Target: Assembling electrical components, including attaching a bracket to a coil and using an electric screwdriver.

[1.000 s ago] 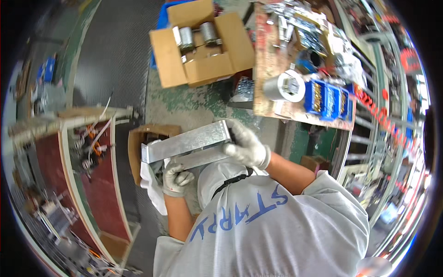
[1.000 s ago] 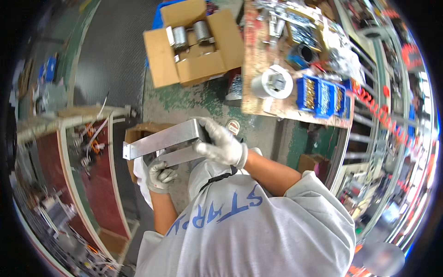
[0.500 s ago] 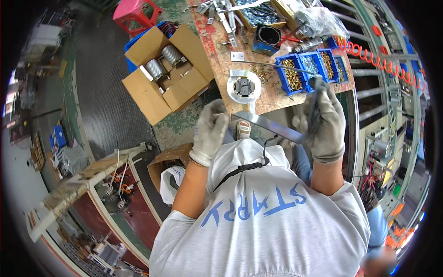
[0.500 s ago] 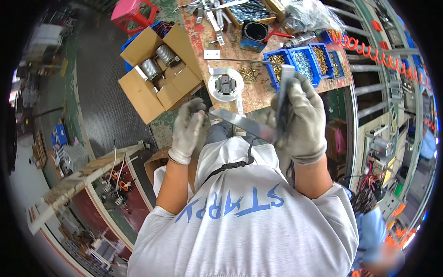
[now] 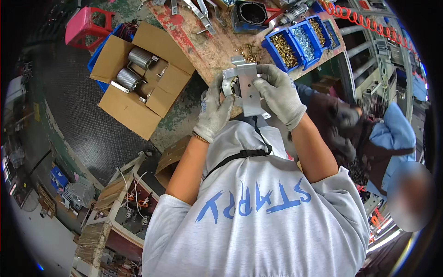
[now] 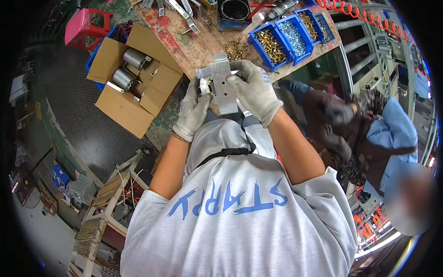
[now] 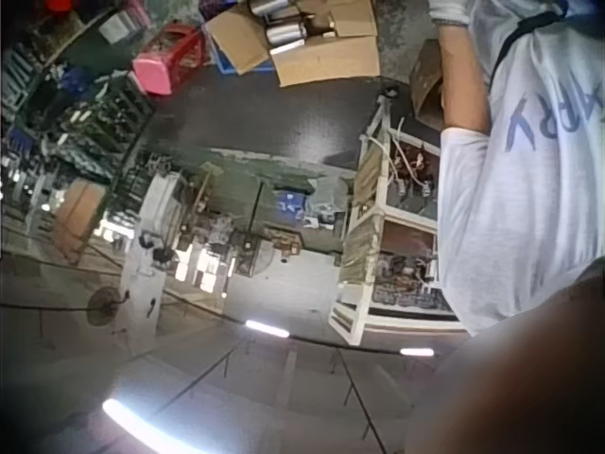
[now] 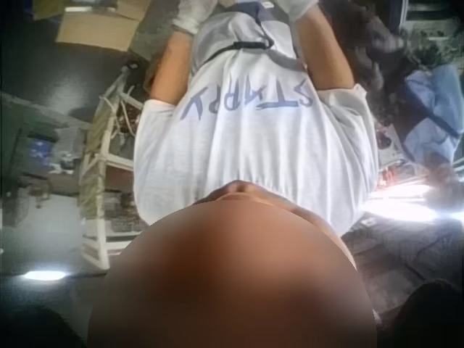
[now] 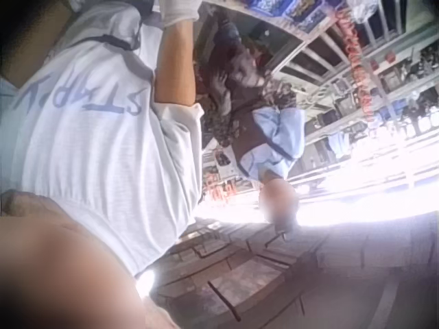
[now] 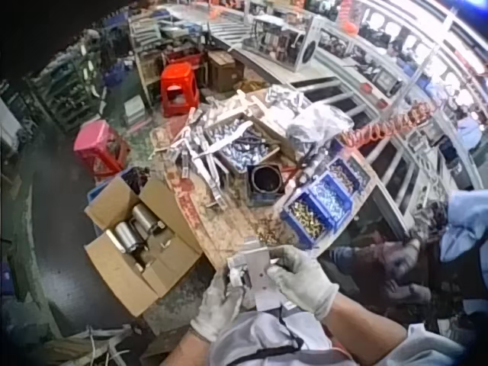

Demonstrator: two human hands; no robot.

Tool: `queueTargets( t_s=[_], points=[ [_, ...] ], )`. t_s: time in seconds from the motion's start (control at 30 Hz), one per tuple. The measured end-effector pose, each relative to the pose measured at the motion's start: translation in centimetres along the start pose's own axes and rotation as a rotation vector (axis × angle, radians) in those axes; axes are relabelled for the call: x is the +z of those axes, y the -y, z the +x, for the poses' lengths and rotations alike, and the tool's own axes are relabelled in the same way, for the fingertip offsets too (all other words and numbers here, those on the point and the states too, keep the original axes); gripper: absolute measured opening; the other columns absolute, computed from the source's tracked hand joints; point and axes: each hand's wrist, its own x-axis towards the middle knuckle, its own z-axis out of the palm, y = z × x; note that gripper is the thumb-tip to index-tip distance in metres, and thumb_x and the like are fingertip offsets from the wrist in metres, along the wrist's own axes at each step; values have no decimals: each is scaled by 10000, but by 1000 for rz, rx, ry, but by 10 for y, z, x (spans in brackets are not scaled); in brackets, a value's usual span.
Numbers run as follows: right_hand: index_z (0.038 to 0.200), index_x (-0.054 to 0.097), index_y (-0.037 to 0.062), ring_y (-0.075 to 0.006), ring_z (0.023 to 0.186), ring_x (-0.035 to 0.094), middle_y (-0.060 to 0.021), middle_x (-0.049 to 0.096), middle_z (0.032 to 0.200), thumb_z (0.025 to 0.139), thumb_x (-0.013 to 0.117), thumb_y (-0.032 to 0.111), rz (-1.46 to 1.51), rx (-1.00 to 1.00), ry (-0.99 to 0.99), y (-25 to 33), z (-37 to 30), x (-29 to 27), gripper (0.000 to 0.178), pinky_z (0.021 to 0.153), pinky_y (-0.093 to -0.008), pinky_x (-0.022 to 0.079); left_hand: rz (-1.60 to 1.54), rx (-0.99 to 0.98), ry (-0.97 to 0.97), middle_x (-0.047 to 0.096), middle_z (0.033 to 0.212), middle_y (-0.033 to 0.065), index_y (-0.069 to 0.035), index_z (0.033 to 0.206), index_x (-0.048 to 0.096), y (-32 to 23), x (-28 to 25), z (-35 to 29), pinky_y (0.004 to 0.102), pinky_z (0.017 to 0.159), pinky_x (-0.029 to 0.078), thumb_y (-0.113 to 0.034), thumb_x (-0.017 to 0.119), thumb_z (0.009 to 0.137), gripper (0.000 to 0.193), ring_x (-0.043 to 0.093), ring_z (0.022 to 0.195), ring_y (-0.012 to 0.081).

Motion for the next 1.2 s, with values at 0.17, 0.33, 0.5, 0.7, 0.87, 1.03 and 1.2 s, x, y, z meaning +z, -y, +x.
queueTargets(
  t_s=[0.17,0.33,0.5,0.7,0.87,1.03,1.2],
  points=[
    [1150,591,-53,-92,704,580,-61,654,850,884,593,63,-24,-52,-37,-4,10,5,291,618,-260,492,107,169,1,513,1278,247,57,1393,355,7,-2,4,452,1024,369,-24,575,804,634,494,1165,389],
    [1139,606,-51,-51,577,535,-22,634,809,915,572,63,242,19,62,19,-2,-3,254,512,-226,472,120,152,-43,477,1330,251,63,1399,344,13,-2,4,460,1064,333,-64,602,820,646,440,1238,401],
    [1169,586,-30,2,552,510,-5,638,836,952,542,52,324,40,37,16,-6,-12,236,482,-147,417,98,166,-1,437,1372,259,76,1411,321,16,-3,3,446,1091,313,-80,610,830,667,415,1281,400],
    [1155,611,-29,-53,620,517,-6,619,816,903,564,51,334,44,6,-14,-2,-1,268,549,-226,457,153,139,12,427,1376,272,80,1412,313,7,-6,2,446,1098,311,-101,606,848,662,407,1296,399],
    [1159,621,-15,-53,630,510,1,617,808,909,568,68,247,88,-28,-22,3,-4,268,570,-239,463,295,181,95,408,1389,226,80,1445,266,2,-10,-1,390,1072,322,-139,552,916,640,427,1263,298],
    [1150,648,8,-113,654,562,-38,652,813,891,598,92,169,83,-65,-31,3,-2,277,626,-272,488,385,261,37,438,1356,283,101,1394,319,-1,-6,0,470,1094,305,-205,603,870,670,411,1270,429],
    [1154,668,32,-85,695,576,-38,574,898,862,674,112,-373,-349,-342,-46,0,4,303,613,-240,482,388,234,42,418,1353,295,92,1411,276,-3,7,9,465,1088,304,-271,647,841,770,423,1251,421]
  ],
)
